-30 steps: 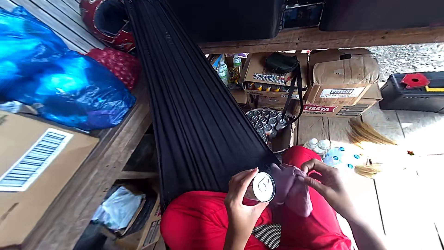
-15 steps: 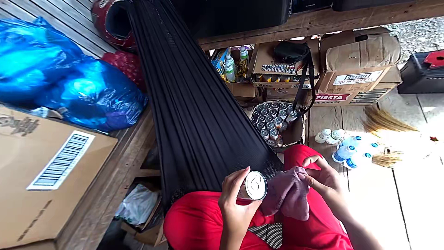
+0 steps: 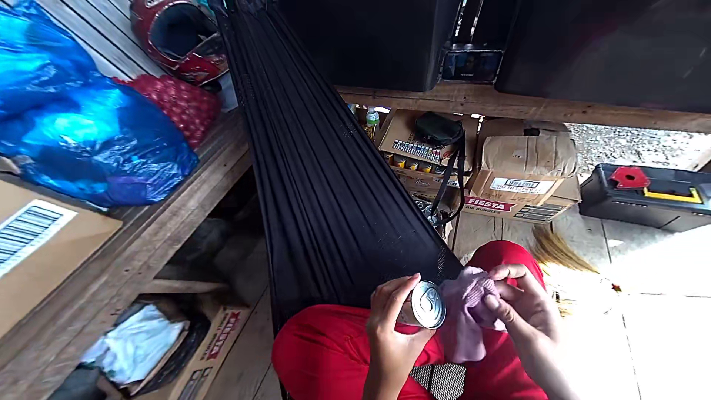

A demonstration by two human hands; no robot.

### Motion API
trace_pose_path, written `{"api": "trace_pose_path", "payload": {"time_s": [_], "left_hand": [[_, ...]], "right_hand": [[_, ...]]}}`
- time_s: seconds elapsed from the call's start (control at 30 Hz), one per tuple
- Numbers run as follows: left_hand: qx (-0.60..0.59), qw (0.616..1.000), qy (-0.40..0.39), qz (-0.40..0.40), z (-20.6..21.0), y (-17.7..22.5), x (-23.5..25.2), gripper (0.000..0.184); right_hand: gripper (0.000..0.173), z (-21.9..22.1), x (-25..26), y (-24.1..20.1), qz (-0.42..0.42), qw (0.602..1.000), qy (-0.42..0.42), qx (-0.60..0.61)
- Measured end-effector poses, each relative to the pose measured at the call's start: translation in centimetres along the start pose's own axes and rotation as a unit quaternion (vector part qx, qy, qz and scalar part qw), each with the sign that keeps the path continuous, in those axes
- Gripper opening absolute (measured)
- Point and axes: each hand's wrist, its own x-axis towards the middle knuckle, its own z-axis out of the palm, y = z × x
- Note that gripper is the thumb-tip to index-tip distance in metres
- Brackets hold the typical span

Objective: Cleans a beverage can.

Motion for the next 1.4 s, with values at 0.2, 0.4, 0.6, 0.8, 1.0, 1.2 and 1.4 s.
{"api": "trace_pose_path", "payload": {"time_s": [0.2, 0.4, 0.6, 0.8, 1.0, 1.2, 1.4], "left_hand": [[0.020, 0.999, -0.013, 0.024, 1.0, 0.4, 0.6, 0.053], [0.062, 0.996, -0.040, 0.041, -4.2, -0.7, -0.7, 0.044], [0.162, 0.984, -0.045, 0.059, -12.0, -2.1, -2.0, 0.035], [0.188, 0.979, -0.070, 0.047, -17.3, -2.8, -2.3, 0.038], [0.137, 0.988, -0.071, 0.023, -16.6, -2.9, -2.8, 0.042], [0.071, 0.996, -0.055, 0.011, -10.4, -2.2, -2.7, 0.045], [0.032, 0.999, -0.036, 0.009, -3.0, -1.3, -1.3, 0.049]], "right_hand": [[0.017, 1.4, -0.3, 1.0, -0.187, 0.933, -0.072, -0.298], [0.014, 6.6, -2.4, 3.1, -0.261, 0.891, -0.059, -0.368], [0.020, 14.8, -4.8, 4.8, -0.191, 0.882, 0.019, -0.431], [0.024, 19.8, -5.6, 5.7, -0.103, 0.939, 0.040, -0.325], [0.029, 18.0, -5.0, 6.8, -0.023, 0.993, 0.026, -0.114], [0.029, 10.5, -3.0, 4.7, -0.046, 0.999, -0.003, -0.013], [0.029, 0.7, 0.3, 1.4, -0.073, 0.995, -0.066, 0.018]]}}
